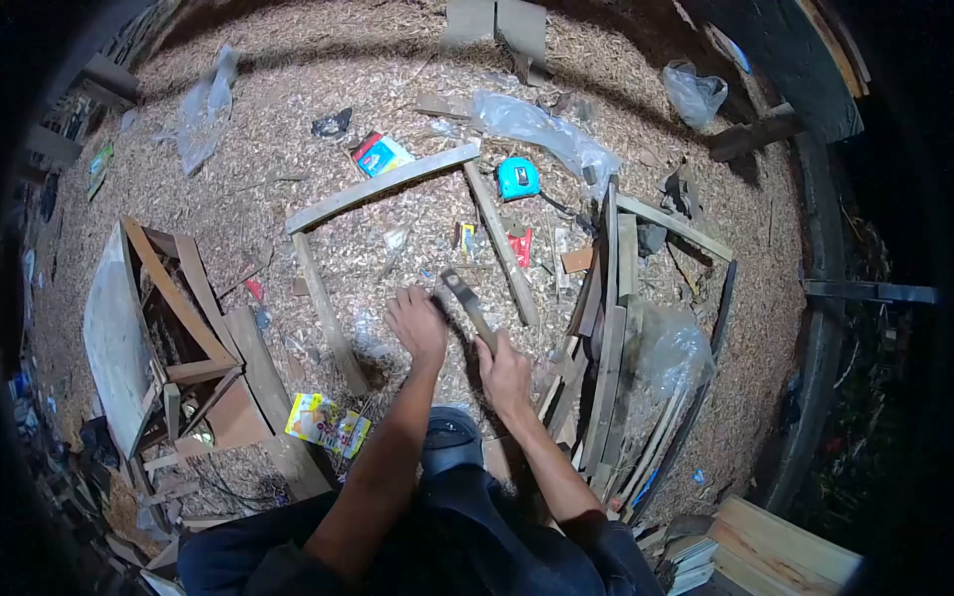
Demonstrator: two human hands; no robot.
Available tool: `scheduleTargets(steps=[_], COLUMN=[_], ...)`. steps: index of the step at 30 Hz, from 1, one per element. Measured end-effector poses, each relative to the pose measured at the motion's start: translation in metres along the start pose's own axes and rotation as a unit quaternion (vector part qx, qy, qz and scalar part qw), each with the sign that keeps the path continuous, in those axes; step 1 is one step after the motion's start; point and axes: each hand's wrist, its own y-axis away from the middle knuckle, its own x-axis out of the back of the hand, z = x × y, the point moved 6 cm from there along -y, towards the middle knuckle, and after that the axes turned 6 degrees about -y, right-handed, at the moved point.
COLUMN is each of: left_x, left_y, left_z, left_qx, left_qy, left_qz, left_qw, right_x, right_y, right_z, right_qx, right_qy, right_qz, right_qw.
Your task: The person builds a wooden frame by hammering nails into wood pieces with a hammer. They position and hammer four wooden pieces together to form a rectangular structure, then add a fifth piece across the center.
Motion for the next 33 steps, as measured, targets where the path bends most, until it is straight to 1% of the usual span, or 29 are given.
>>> scheduleTargets(steps=[2,3,5,6,7,9,10,11,12,13,14,15,17,18,19,21,22,23,24,26,27,28,29,31,32,33], left_x=[0.006,0.004,0.002,0.002,0.002,0.002,0.000,-0.002,-0.001,0.002,0.003,0.005,0.006,0.003,0.000,-0.002,0.001,0.003,0.002,0.001,0.001,0.008,0.008,0.002,0.003,0.005], left_y=[-0.002,-0.005,-0.008,-0.006,-0.005,-0.005,-0.005,-0.005,-0.004,-0.002,-0.002,-0.006,-0.004,-0.004,-0.005,-0.004,0.000,-0.002,-0.004,-0.008,-0.004,-0.002,-0.003,-0.005,-0.003,-0.002], left_z=[0.003,0.015,0.012,0.011,0.011,0.007,0.005,0.003,0.004,0.003,0.003,0.006,0.005,0.004,0.002,0.000,-0.002,0.000,0.002,0.005,0.003,0.003,0.002,0.002,0.003,0.003], left_qx=[0.004,0.004,0.002,0.000,-0.002,-0.003,-0.003,-0.004,-0.007,-0.006,-0.004,-0.001,0.011,-0.002,-0.001,-0.013,-0.014,-0.009,-0.003,0.002,-0.001,-0.016,-0.016,-0.002,-0.004,-0.001], left_qy=[0.029,0.042,0.066,0.064,0.062,0.058,0.050,0.043,0.047,0.041,0.034,0.036,0.018,0.017,0.016,0.029,0.030,0.038,0.045,0.044,0.041,0.072,0.071,0.035,0.037,0.043], left_qz=[0.000,0.002,0.036,0.032,0.036,0.043,0.025,0.008,0.012,0.033,0.052,0.057,0.031,0.028,0.028,0.037,0.034,0.021,0.006,0.016,0.024,0.027,0.027,-0.015,-0.012,-0.003], left_qw=[1.000,0.999,0.997,0.997,0.997,0.997,0.998,0.999,0.999,0.999,0.998,0.998,0.999,0.999,0.999,0.999,0.999,0.999,0.999,0.999,0.999,0.997,0.997,0.999,0.999,0.999], right_x=[-0.018,-0.001,0.015,0.021,0.023,0.029,0.023,0.012,-0.007,-0.015,-0.013,-0.007,0.014,0.021,0.017,0.020,-0.006,-0.016,-0.011,0.000,0.017,0.027,0.020,0.000,-0.021,-0.016], right_y=[-0.006,-0.013,-0.020,-0.017,-0.013,-0.005,-0.002,0.001,-0.003,-0.009,-0.010,-0.015,-0.011,-0.008,-0.005,0.003,-0.002,-0.006,-0.007,-0.004,-0.001,-0.003,-0.001,0.002,-0.006,-0.011], right_z=[0.023,0.016,-0.006,-0.011,-0.016,-0.034,-0.035,-0.022,0.002,0.010,0.016,0.006,-0.024,-0.035,-0.035,-0.040,0.001,0.014,0.014,-0.003,-0.030,-0.046,-0.039,-0.003,0.023,0.019], right_qx=[-0.004,0.001,-0.025,-0.006,-0.008,0.054,0.046,0.045,0.025,0.007,0.001,0.007,-0.005,0.012,0.012,0.058,0.010,-0.021,-0.030,-0.039,-0.007,0.032,0.032,0.037,-0.004,0.001], right_qy=[0.161,0.172,0.201,0.164,0.165,0.021,0.023,0.022,0.090,0.158,0.161,0.161,0.103,0.065,0.064,-0.016,0.051,0.164,0.153,0.142,0.088,0.035,0.035,-0.044,0.117,0.116], right_qz=[-0.067,-0.060,-0.079,-0.063,-0.063,0.013,0.022,0.022,-0.016,-0.052,-0.064,-0.063,-0.054,-0.025,-0.027,0.069,-0.018,-0.062,-0.070,-0.088,-0.048,-0.007,-0.008,0.041,-0.066,-0.059], right_qw=[0.985,0.983,0.976,0.984,0.984,0.998,0.998,0.998,0.995,0.986,0.985,0.985,0.993,0.998,0.998,0.996,0.999,0.984,0.985,0.985,0.995,0.999,0.999,0.998,0.991,0.991])
